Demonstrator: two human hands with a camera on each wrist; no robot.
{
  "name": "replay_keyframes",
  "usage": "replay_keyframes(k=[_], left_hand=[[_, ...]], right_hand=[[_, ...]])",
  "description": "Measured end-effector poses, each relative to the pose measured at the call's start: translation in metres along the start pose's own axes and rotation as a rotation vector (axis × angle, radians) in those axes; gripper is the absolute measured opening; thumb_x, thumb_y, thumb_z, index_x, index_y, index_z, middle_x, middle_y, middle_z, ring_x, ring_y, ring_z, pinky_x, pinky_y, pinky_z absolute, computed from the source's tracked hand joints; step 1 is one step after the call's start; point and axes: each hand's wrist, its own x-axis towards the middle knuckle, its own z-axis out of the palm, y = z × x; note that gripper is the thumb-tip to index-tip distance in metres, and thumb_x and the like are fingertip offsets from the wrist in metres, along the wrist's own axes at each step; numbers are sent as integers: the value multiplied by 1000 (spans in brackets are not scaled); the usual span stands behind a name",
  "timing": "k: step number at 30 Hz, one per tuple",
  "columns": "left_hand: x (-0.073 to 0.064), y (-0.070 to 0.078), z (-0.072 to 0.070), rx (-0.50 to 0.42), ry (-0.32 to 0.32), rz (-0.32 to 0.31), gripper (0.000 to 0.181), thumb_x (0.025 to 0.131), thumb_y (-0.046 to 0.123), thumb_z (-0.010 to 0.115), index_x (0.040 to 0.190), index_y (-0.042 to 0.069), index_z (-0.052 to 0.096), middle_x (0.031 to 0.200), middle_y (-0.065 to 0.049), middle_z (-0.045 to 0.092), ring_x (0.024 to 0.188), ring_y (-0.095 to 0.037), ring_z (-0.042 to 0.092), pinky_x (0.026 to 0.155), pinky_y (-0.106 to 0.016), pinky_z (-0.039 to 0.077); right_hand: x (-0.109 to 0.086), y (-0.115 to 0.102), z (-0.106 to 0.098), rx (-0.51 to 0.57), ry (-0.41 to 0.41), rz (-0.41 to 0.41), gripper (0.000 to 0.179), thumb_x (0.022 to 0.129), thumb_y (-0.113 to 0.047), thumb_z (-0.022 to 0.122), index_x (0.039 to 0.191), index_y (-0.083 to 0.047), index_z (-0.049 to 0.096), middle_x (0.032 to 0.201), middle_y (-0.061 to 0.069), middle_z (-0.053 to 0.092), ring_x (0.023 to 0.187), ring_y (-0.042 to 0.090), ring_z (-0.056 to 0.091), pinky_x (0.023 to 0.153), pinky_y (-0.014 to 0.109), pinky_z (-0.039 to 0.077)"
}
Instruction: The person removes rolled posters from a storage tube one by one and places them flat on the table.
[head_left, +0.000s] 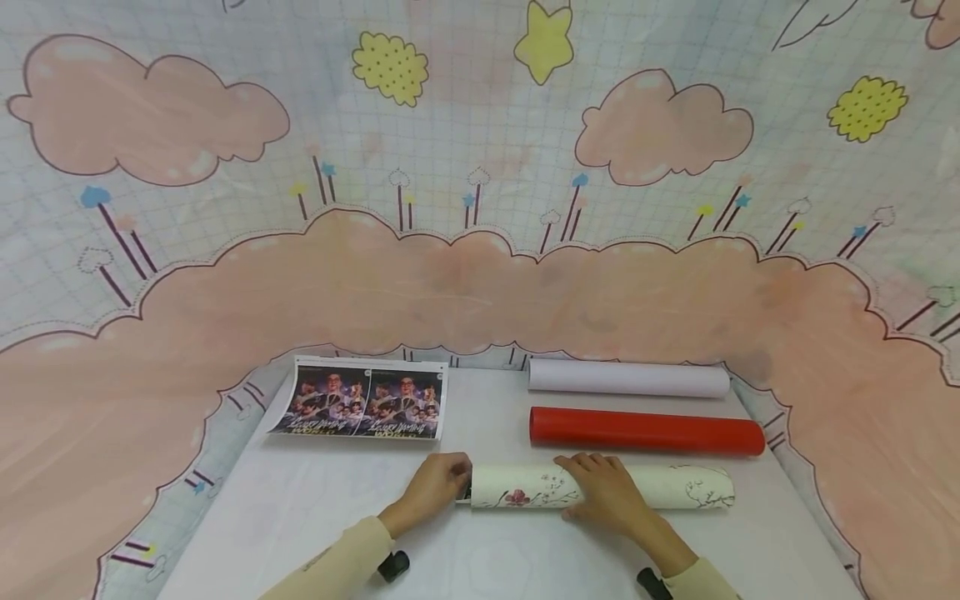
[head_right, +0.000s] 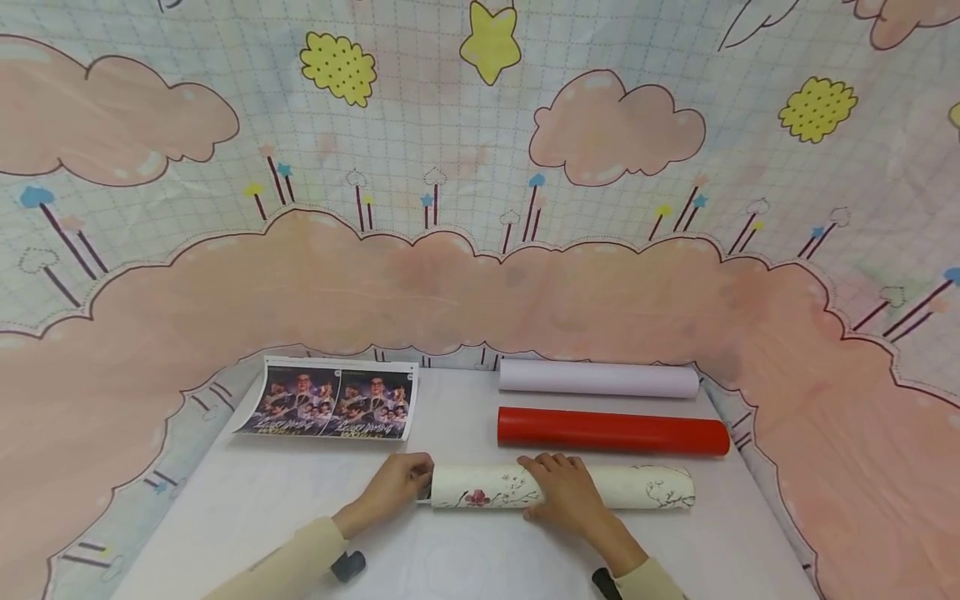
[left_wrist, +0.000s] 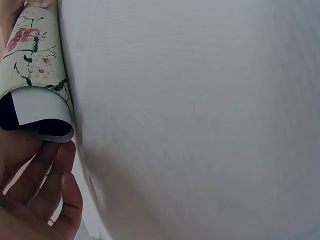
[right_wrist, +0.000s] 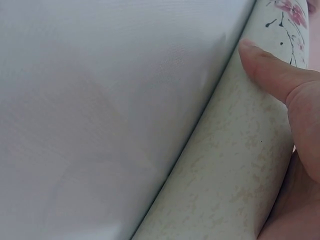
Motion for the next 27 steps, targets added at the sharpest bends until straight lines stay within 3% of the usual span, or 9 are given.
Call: replay_keyframes(k=[6, 20, 27], left_hand=[[-1, -2, -1, 82, -26, 48, 17, 82, 8, 65, 74, 21, 58, 70, 9, 62, 60, -2, 45, 56, -17, 37], [-1, -11, -5, 42, -62, 90, 15, 84, 7, 63, 76, 18, 57, 64, 9, 57, 57, 0, 43, 52, -16, 37], [-13, -22, -28, 86, -24, -13, 17, 84, 4, 63, 74, 16, 57, 64, 9, 55, 58, -2, 42, 51, -17, 36]], right_hand=[[1, 1, 2, -5, -4, -7, 84, 61, -57, 76, 134, -26, 47, 122, -2, 60, 115, 25, 54, 98, 51, 40], [1, 4, 0, -2, 3, -42, 85, 61, -59, 75, 134, -25, 47, 122, -1, 60, 114, 26, 55, 96, 52, 41], [-10, 20, -7, -12, -14, 47, 86, 57, -52, 82, 132, -25, 50, 121, -1, 61, 114, 27, 55, 96, 52, 40]])
